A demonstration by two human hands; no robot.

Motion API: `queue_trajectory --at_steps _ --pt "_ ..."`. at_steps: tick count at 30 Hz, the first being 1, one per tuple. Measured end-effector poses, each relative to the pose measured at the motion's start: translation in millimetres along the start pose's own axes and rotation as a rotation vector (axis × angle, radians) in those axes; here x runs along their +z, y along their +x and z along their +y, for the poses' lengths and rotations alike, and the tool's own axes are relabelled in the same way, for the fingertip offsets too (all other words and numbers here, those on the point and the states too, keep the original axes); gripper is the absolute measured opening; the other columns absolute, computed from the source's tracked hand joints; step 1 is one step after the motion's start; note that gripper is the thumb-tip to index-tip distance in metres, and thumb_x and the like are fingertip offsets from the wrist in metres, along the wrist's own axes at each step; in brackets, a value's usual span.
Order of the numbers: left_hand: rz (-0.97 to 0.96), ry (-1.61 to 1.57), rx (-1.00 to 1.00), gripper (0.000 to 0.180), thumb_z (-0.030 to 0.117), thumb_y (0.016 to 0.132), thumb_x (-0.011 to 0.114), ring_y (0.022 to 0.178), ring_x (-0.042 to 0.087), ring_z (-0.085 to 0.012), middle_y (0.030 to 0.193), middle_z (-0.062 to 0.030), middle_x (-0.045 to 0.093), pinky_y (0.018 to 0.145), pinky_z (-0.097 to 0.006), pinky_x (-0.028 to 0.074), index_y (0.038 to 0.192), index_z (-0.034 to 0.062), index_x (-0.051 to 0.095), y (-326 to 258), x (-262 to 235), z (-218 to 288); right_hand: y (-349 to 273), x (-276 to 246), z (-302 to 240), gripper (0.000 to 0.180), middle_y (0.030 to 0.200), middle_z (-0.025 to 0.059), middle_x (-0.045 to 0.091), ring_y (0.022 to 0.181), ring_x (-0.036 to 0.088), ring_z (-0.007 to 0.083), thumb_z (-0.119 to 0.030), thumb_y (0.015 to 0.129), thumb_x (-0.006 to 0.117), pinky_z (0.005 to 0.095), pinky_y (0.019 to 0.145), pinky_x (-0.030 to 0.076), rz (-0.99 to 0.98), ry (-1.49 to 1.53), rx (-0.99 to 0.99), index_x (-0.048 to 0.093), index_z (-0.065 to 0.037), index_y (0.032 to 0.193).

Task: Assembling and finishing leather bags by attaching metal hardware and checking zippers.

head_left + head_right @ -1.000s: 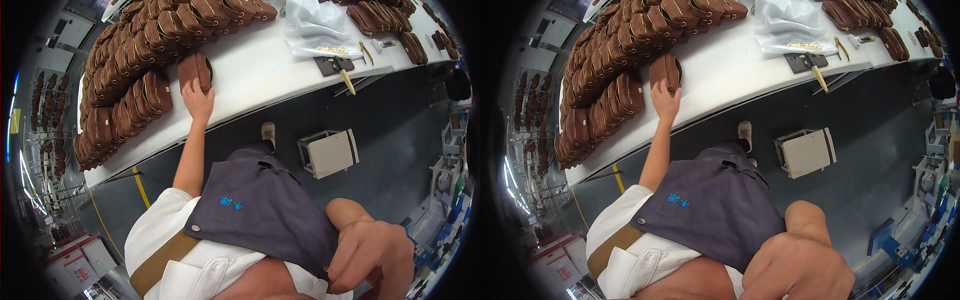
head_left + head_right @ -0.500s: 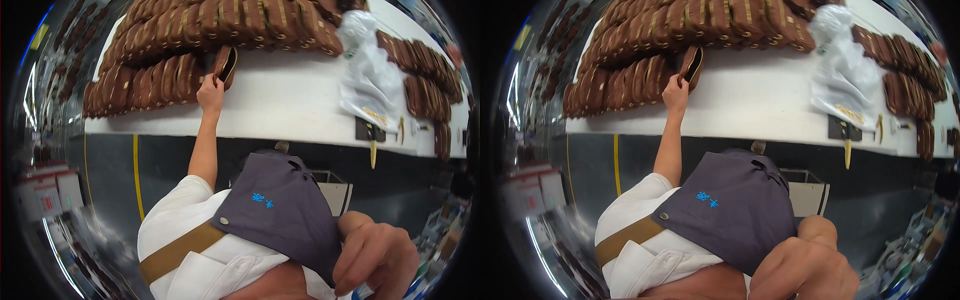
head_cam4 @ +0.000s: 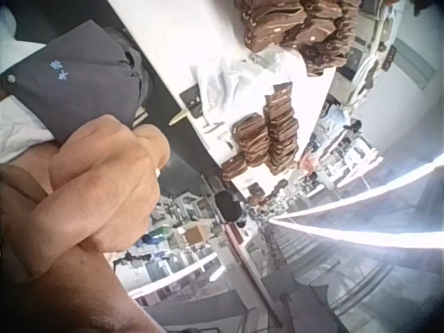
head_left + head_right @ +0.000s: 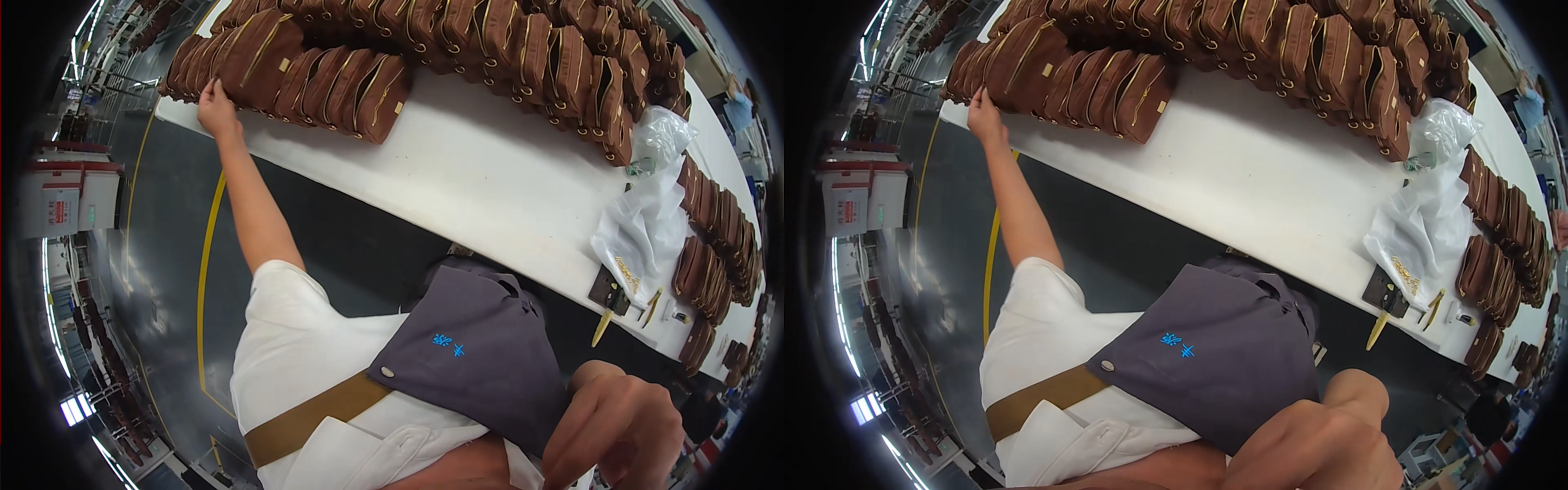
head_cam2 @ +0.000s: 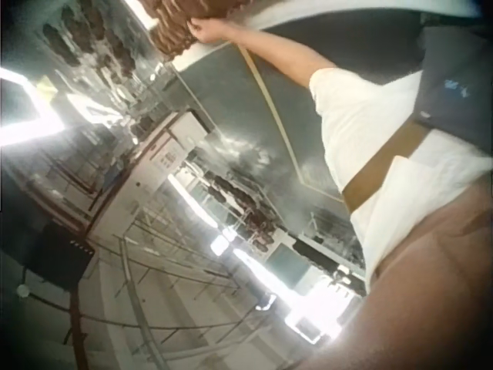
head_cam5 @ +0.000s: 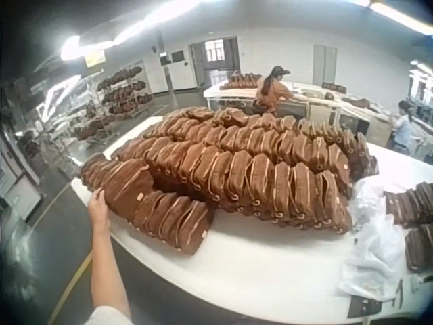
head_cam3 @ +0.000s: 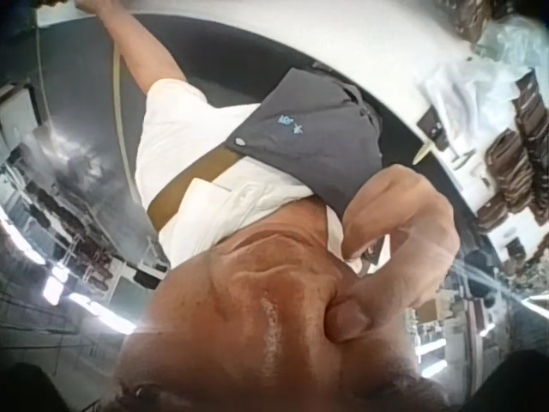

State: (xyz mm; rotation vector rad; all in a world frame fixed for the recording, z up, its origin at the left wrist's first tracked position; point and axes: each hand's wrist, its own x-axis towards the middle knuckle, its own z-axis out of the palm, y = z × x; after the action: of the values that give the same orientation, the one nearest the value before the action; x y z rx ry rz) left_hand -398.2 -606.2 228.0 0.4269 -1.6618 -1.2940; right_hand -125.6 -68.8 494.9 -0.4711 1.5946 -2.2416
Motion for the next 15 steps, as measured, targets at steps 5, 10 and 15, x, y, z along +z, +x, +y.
queue_trajectory --at_steps 5,10,15 --pt "-0.037 0.319 -0.217 0.062 0.045 0.086 0.074 0.104 0.063 -0.0247 0.119 -0.0152 0.066 0.095 -0.036 0.049 0.129 0.0019 0.062 69.1 -13.0 -52.8 0.4 -9.5 -17.2 0.012 0.097 -0.0024 0.060 0.083 0.056 0.0175 -0.018 0.076 0.086 0.0249 0.068 0.041 -0.056 -0.042 0.076 0.080 -0.023 0.086" --pt "-0.008 0.811 -0.022 0.075 0.048 0.071 0.083 0.113 0.059 -0.0405 0.121 -0.0263 0.060 0.102 -0.043 0.047 0.127 0.0032 0.062 15.1 5.4 -86.2 11.0 -10.9 14.8 0.013 0.099 -0.0073 0.063 0.080 0.057 0.0180 -0.015 0.076 0.084 0.0258 0.065 0.042 -0.010 -0.067 -0.203 0.081 -0.021 0.087" --pt "-0.009 0.715 0.079 0.069 0.047 0.069 0.086 0.109 0.064 -0.0415 0.121 -0.0275 0.063 0.097 -0.046 0.050 0.116 0.0005 0.067 40.6 11.3 -120.4 -36.2 -30.2 32.7 0.014 0.092 -0.0105 0.066 0.065 0.056 0.0146 -0.006 0.074 0.082 0.0242 0.051 0.037 0.002 0.109 -0.327 0.081 -0.016 0.084"
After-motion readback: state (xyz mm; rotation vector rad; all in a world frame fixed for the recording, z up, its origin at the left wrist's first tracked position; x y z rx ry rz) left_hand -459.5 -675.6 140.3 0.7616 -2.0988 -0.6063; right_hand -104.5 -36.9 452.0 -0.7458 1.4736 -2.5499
